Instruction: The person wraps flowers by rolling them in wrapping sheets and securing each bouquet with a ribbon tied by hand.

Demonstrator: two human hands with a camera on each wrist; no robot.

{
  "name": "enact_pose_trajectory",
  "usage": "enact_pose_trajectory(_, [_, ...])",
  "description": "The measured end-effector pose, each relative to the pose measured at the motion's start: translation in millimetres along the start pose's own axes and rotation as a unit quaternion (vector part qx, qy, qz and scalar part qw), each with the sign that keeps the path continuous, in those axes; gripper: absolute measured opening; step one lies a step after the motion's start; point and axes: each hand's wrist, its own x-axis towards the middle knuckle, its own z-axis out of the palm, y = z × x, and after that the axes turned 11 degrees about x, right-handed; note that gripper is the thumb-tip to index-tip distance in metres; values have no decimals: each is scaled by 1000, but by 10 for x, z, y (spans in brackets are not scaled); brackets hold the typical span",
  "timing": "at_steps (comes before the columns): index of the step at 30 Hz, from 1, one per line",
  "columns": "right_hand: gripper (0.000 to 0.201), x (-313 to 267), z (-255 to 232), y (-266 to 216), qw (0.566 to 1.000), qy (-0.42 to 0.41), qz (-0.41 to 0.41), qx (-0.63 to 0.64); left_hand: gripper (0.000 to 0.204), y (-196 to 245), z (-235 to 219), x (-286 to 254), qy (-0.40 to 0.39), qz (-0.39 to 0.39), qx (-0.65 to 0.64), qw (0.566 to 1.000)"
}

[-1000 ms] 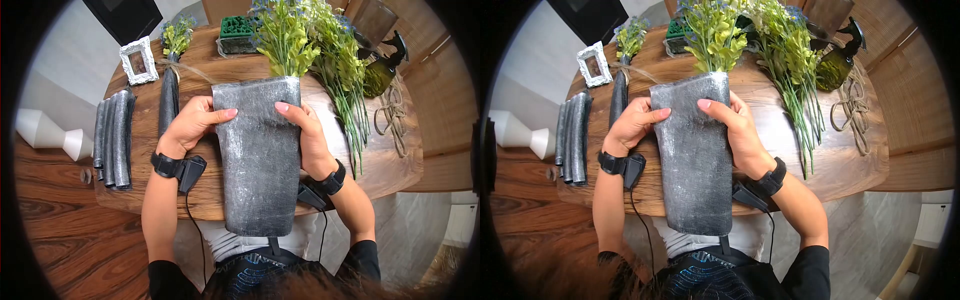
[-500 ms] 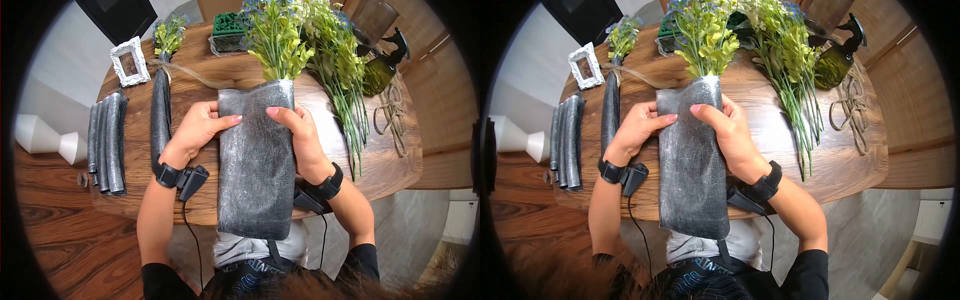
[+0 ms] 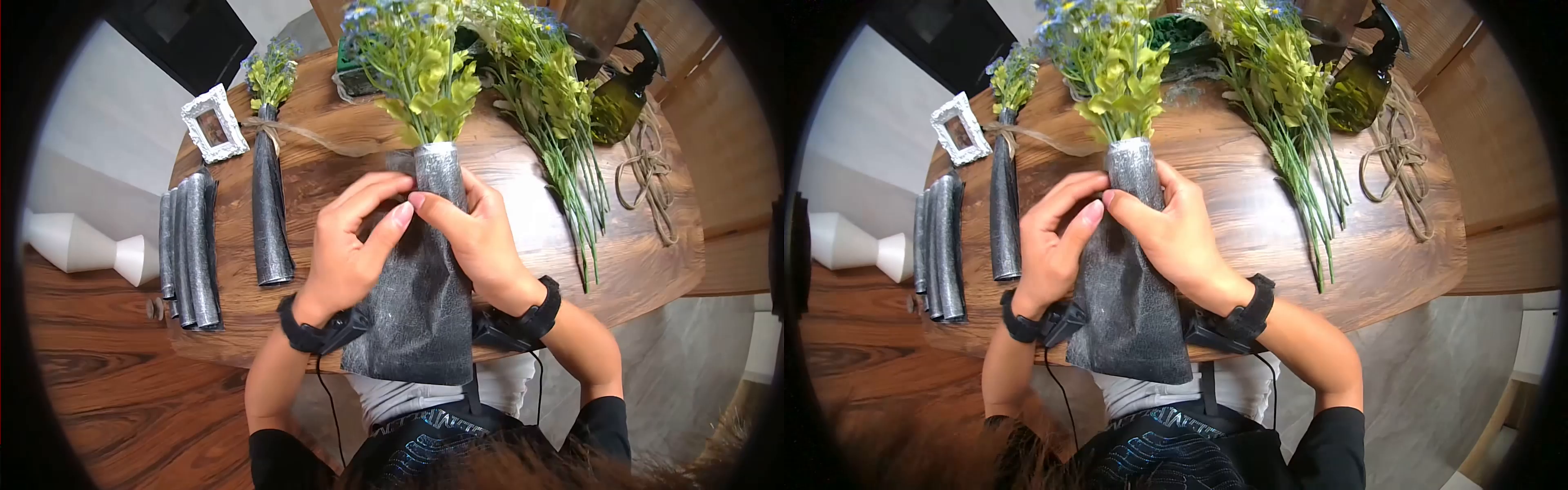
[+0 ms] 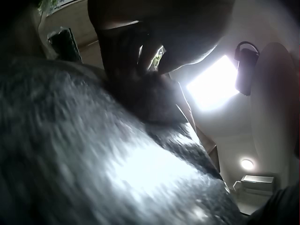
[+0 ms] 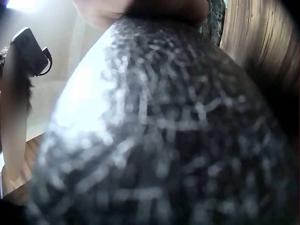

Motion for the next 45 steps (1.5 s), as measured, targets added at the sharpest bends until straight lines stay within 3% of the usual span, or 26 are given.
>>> enact_pose_trajectory(2, [21, 10, 0, -12, 1000, -3, 4, -10, 27, 11, 8, -11, -4, -13, -25, 1000])
enact_pose_trajectory(4, [23, 3, 0, 4, 1000, -4, 12, -18, 30, 30, -7, -11, -20, -105, -135, 985])
enact_pose_trajectory(11, [37, -11, 0, 56, 985, -64, -72, -140, 29, 77, -44, -10, -26, -111, -149, 982])
enact_pose_trajectory(13, [39, -30, 16, 19, 976, -85, -75, -184, 28, 122, -30, -12, -34, -161, -265, 950])
enact_pose_trajectory(16, [40, -103, 64, -15, 944, -114, -128, -280, 23, 110, -15, -21, -6, -191, -247, 950])
enact_pose_trajectory(19, [39, -117, 95, -74, 953, -133, -55, -266, 18, 35, -21, -26, 10, -239, -220, 946])
enact_pose_trajectory(20, [38, -107, 111, -174, 949, -140, -12, -281, 17, 11, -41, -17, 14, -239, -260, 935])
enact_pose_trajectory(21, [30, -88, 88, -170, 953, -151, -36, -261, 17, 7, -53, -10, 20, -238, -299, 924])
enact_pose_trajectory(23, [20, -102, 120, -156, 991, -89, -26, -92, 17, 46, -99, -3, 38, -232, -365, 901])
enact_pose_trajectory(24, [15, -78, 61, -198, 993, -89, -12, -78, 19, 16, -149, -7, 42, -256, -387, 885])
enact_pose_trajectory(26, [28, 14, 0, -204, 989, -47, -66, -123, 29, -28, -271, -9, 55, -287, -459, 839])
enact_pose_trajectory(27, [38, 69, -45, -164, 986, -47, -94, -132, 33, -22, -302, -6, 79, -295, -525, 794])
enact_pose_trajectory(28, [38, 88, -65, -108, 986, -47, -95, -131, 34, -91, -354, -8, 69, -258, -550, 791])
enact_pose_trajectory(29, [50, 101, -73, -39, 993, -66, -41, -89, 34, -155, -389, -5, 59, -221, -573, 787])
enact_pose_trajectory(30, [63, 112, -72, 0, 995, -85, 14, -44, 34, -134, -387, 11, 69, -170, -630, 755])
enact_pose_trajectory(31, [76, 116, -90, 1, 987, -131, 62, -72, 34, -201, -418, 5, 68, -174, -626, 757])
enact_pose_trajectory(33, [77, 63, -43, 86, 972, -196, 133, 8, 32, -425, -520, -17, 88, -112, -634, 760])
enact_pose_trajectory(35, [63, -2, -15, 91, 950, -267, 158, 18, 30, -535, -636, -33, 110, -111, -621, 768])
enact_pose_trajectory(38, [50, -47, 2, 76, 935, -287, 208, -5, 29, -526, -770, -5, 120, -100, -633, 758])
enact_pose_trajectory(40, [43, -45, -9, 102, 920, -303, 238, -68, 29, -550, -751, 34, 161, -113, -597, 778])
enact_pose_trajectory(45, [44, -69, 8, 64, 940, -269, 206, 25, 28, -679, -673, 124, 266, -133, -501, 812])
